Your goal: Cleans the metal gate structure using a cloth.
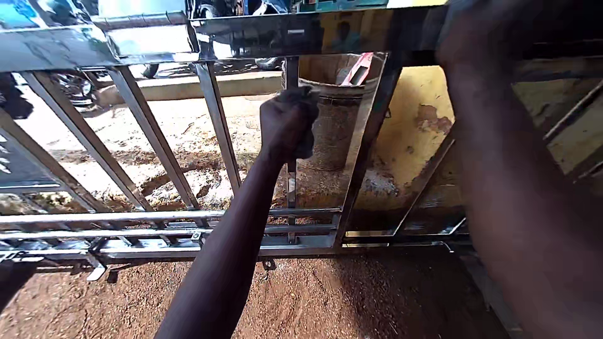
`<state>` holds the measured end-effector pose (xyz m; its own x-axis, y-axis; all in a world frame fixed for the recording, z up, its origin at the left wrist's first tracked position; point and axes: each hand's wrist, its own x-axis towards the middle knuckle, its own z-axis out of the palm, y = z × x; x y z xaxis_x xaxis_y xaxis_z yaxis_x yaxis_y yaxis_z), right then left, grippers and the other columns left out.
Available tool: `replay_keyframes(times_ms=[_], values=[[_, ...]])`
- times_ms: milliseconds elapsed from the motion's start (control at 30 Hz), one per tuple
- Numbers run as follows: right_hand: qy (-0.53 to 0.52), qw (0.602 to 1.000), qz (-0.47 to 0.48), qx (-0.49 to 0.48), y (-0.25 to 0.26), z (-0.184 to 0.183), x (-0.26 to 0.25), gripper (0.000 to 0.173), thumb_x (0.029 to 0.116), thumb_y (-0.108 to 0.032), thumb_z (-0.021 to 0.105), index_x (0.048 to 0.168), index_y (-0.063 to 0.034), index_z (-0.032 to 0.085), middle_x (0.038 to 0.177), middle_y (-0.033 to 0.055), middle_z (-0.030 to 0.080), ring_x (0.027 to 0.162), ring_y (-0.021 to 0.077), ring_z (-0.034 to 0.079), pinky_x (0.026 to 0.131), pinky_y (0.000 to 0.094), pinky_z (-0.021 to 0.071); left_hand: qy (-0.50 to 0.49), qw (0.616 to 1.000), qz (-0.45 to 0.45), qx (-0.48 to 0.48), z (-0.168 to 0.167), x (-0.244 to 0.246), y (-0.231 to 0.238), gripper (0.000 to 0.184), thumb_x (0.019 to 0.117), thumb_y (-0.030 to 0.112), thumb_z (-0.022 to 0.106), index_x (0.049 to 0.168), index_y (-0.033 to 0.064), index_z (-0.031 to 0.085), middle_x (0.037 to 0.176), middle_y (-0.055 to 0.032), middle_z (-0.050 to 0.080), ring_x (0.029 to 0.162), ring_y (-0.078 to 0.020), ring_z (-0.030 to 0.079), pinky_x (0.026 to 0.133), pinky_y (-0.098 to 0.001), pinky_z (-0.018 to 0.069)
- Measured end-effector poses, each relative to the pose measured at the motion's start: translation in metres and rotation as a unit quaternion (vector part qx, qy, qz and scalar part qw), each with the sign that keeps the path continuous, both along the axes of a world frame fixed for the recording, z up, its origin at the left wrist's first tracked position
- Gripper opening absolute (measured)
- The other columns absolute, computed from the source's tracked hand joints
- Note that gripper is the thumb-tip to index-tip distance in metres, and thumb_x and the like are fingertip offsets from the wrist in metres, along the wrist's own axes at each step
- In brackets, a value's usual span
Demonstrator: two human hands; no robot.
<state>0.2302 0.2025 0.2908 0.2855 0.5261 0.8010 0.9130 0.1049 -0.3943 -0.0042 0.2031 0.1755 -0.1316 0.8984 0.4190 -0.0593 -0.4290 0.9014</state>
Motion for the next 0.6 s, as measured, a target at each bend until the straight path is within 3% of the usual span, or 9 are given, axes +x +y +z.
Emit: replay_keyframes(times_ms=[67,133,233,300,333,433,500,567,600], values=[[0.017,0.999,-0.010,0.033,0.008,0.003,0.007,0.048,0.0996,-0.044,0.043,0.102,-0.0058,0.073,0.112,0.0200,0.072,0.119,0.0381,0.063,0.107,0.0604,0.0365,0.069,0.995,0.040,-0.052,-0.059,0.002,-0.015,0.022,0.0909,0.021,0.075,0.104,0.0035,0.073,0.082,-0.0096,0.074,0.067,-0.0220,0.072,0.064,-0.0451,0.0629],[0.021,0.999,-0.005,0.028,0.008,0.001,0.007,0.048,0.0997,-0.045,0.043,0.100,-0.0070,0.073,0.111,0.0201,0.072,0.119,0.0392,0.061,0.108,0.0605,0.0344,0.215,0.959,0.089,-0.159,-0.120,0.002,-0.035,0.027,0.0903,0.029,0.075,0.102,0.0051,0.072,0.086,-0.0139,0.071,0.077,-0.0294,0.070,0.072,-0.0546,0.0576],[0.012,1.000,0.007,0.023,0.000,0.001,0.008,0.049,0.1010,-0.044,0.043,0.102,-0.0057,0.073,0.110,0.0239,0.070,0.118,0.0444,0.060,0.110,0.0613,0.0330,0.367,0.884,0.142,-0.253,-0.137,0.007,-0.042,0.050,0.0901,0.042,0.073,0.124,0.0053,0.063,0.106,-0.0168,0.072,0.104,-0.0347,0.069,0.094,-0.0594,0.0521],[-0.007,0.999,0.011,0.046,0.001,-0.001,0.011,0.049,0.1006,-0.044,0.044,0.098,-0.0046,0.073,0.104,0.0250,0.071,0.112,0.0464,0.063,0.107,0.0628,0.0349,0.381,0.870,0.176,-0.258,-0.117,0.011,-0.038,0.072,0.0900,0.052,0.070,0.141,0.0043,0.053,0.133,-0.0210,0.062,0.127,-0.0383,0.056,0.109,-0.0613,0.0391],[-0.009,0.999,0.013,0.047,0.002,-0.001,0.011,0.050,0.1000,-0.045,0.044,0.099,-0.0049,0.073,0.104,0.0252,0.071,0.113,0.0467,0.062,0.107,0.0635,0.0350,0.361,0.877,0.195,-0.248,-0.100,0.011,-0.034,0.077,0.0914,0.056,0.067,0.145,0.0029,0.050,0.141,-0.0236,0.055,0.133,-0.0407,0.051,0.111,-0.0624,0.0369],[0.002,0.999,0.005,0.051,0.005,-0.003,0.009,0.049,0.0989,-0.045,0.044,0.098,-0.0061,0.074,0.104,0.0237,0.072,0.114,0.0456,0.062,0.106,0.0633,0.0353,0.209,0.922,0.263,-0.195,-0.014,0.018,-0.014,0.078,0.0862,0.060,0.072,0.136,0.0015,0.057,0.135,-0.0259,0.057,0.128,-0.0435,0.053,0.105,-0.0640,0.0424],[-0.024,0.997,-0.002,0.069,0.006,-0.006,0.011,0.048,0.0999,-0.042,0.043,0.092,-0.0047,0.071,0.095,0.0208,0.073,0.106,0.0426,0.065,0.103,0.0607,0.0365,0.108,0.938,0.276,-0.179,0.047,0.020,0.000,0.086,0.0765,0.054,0.081,0.139,0.0036,0.050,0.135,-0.0254,0.055,0.127,-0.0425,0.052,0.100,-0.0635,0.0447],[-0.044,0.995,0.002,0.086,0.007,-0.006,0.014,0.049,0.1011,-0.040,0.041,0.090,-0.0031,0.071,0.090,0.0207,0.072,0.100,0.0419,0.067,0.101,0.0606,0.0372,0.054,0.947,0.295,-0.117,0.071,0.021,0.007,0.098,0.0680,0.047,0.089,0.144,0.0039,0.043,0.130,-0.0251,0.059,0.121,-0.0402,0.058,0.096,-0.0619,0.0492],[-0.049,0.993,0.002,0.103,0.009,-0.007,0.014,0.049,0.1011,-0.040,0.041,0.088,-0.0026,0.070,0.088,0.0212,0.072,0.098,0.0424,0.067,0.100,0.0613,0.0379,0.011,0.951,0.301,-0.064,0.067,0.021,0.008,0.096,0.0637,0.035,0.093,0.141,0.0038,0.045,0.123,-0.0229,0.063,0.114,-0.0362,0.062,0.093,-0.0581,0.0530]])
